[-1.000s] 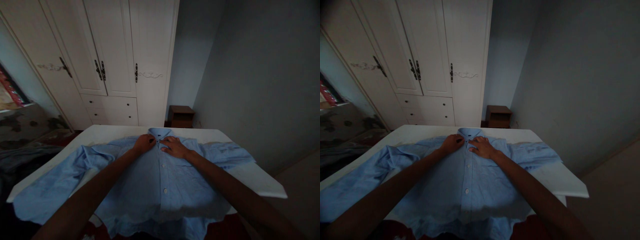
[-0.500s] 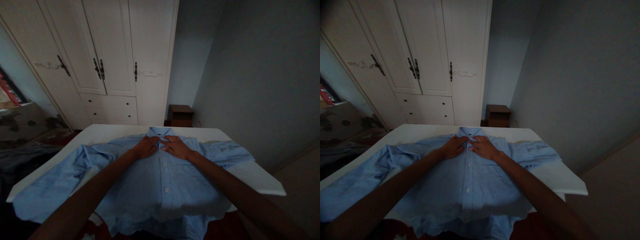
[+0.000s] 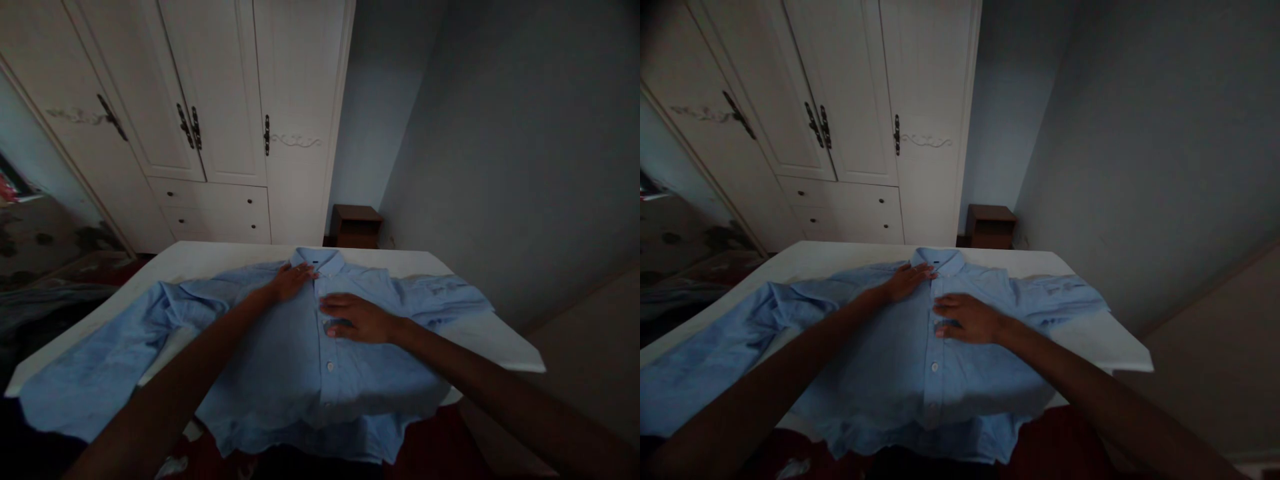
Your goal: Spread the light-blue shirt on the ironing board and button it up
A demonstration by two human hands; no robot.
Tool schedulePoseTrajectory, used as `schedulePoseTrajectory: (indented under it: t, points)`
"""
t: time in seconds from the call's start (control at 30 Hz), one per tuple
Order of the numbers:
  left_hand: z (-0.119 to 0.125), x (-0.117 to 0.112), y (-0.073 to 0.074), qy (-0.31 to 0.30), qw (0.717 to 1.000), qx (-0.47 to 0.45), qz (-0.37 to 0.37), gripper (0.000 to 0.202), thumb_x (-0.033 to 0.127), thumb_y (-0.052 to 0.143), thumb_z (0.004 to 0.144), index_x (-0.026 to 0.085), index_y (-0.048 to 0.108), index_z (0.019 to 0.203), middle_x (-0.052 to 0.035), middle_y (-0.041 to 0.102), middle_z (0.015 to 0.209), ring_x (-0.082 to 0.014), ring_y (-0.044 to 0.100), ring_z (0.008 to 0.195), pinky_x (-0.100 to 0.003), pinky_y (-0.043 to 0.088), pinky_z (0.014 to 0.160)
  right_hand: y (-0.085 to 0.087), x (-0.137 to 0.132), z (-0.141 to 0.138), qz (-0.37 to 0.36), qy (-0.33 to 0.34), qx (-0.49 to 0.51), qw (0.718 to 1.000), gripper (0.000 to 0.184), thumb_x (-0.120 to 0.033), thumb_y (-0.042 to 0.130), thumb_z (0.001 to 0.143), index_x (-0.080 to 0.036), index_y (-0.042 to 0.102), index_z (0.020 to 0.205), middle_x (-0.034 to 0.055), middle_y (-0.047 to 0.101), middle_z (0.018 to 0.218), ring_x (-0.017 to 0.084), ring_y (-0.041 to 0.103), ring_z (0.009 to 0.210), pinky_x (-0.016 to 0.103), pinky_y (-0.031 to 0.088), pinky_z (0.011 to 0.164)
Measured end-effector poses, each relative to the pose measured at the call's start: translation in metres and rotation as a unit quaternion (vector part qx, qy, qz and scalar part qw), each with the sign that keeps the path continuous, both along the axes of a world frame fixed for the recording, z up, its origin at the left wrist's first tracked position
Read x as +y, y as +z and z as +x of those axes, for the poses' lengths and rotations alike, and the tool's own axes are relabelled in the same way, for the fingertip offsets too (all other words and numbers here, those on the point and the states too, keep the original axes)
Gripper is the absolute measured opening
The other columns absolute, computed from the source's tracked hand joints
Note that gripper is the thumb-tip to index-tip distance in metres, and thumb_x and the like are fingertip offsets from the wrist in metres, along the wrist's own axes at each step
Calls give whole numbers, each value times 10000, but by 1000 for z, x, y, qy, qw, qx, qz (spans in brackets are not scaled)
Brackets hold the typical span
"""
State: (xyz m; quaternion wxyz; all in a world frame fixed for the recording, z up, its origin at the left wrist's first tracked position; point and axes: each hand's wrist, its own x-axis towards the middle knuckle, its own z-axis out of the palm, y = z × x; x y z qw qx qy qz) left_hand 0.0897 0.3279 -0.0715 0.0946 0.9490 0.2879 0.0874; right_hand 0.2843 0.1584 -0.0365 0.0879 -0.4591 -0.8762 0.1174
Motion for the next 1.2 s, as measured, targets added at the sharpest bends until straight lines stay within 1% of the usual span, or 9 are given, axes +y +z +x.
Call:
schedulePoseTrajectory:
  t: [0.1,0.17,0.23,0.33,0.43,0.63,0.93,1.1,1.2]
  points:
    - [3,4,-3,14,1000,-15,1,480,258,191,1013,275,578,1296,-13,459,1454,-181,362,1386,-408,288,1137,7,-6,-17,11,-153,3,988,387,-445,522,928,-152,652,1146,118,657,1177,241,592,1125,367,438,982]
    - [4,2,-3,25,999,-24,3,465,297,208,1016,266,586,1285,-15,476,1440,-182,366,1384,-412,283,1137,10,-6,-30,-8,-249,-15,968,390,-491,528,909,-144,670,1016,121,696,1015,248,644,961,346,481,836]
    - [3,-2,-3,32,999,-32,4,447,339,238,1014,258,579,1292,-18,486,1433,-183,356,1390,-426,262,1144,12,-4,-42,-24,-286,-47,957,411,-532,527,891,-151,659,971,125,698,973,248,651,901,326,476,751]
    - [1,-6,-2,29,999,-36,1,419,377,301,1001,263,572,1299,-10,486,1433,-166,339,1398,-410,232,1157,15,-1,-54,-25,-306,-90,947,293,-383,507,903,-153,650,1016,137,696,1004,255,656,917,319,471,718]
    - [1,-8,-1,25,999,-33,-4,416,409,330,989,286,563,1311,-7,458,1455,-173,320,1409,-430,207,1164,17,2,-60,-32,-318,-108,942,238,-219,484,866,-148,675,988,144,702,979,262,670,913,321,480,714]
    - [1,-8,3,21,1000,-14,-19,435,439,318,986,317,521,1350,6,388,1501,-185,273,1430,-460,170,1172,21,2,-66,-5,-310,-148,939,268,-233,528,827,-122,703,997,185,697,977,287,668,960,336,509,758]
    - [0,-9,6,22,999,-5,-34,445,467,293,983,338,542,1329,37,382,1503,-179,275,1429,-437,166,1180,29,0,-73,13,-228,-193,954,297,-127,451,853,-102,709,998,197,696,975,289,673,962,360,518,788]
    - [0,-15,8,31,999,-10,-28,504,570,415,921,313,539,1336,4,384,1504,-204,292,1422,-455,166,1178,30,-3,-60,-11,-209,-183,960,294,-251,443,933,-123,703,984,159,701,957,271,672,935,360,520,783]
    - [0,-17,10,28,999,-4,-18,534,591,425,910,310,524,1353,-10,373,1512,-208,287,1424,-445,170,1177,24,-21,-46,-17,-172,-109,979,360,-375,511,937,-124,637,1163,120,687,1035,232,636,1005,349,492,898]
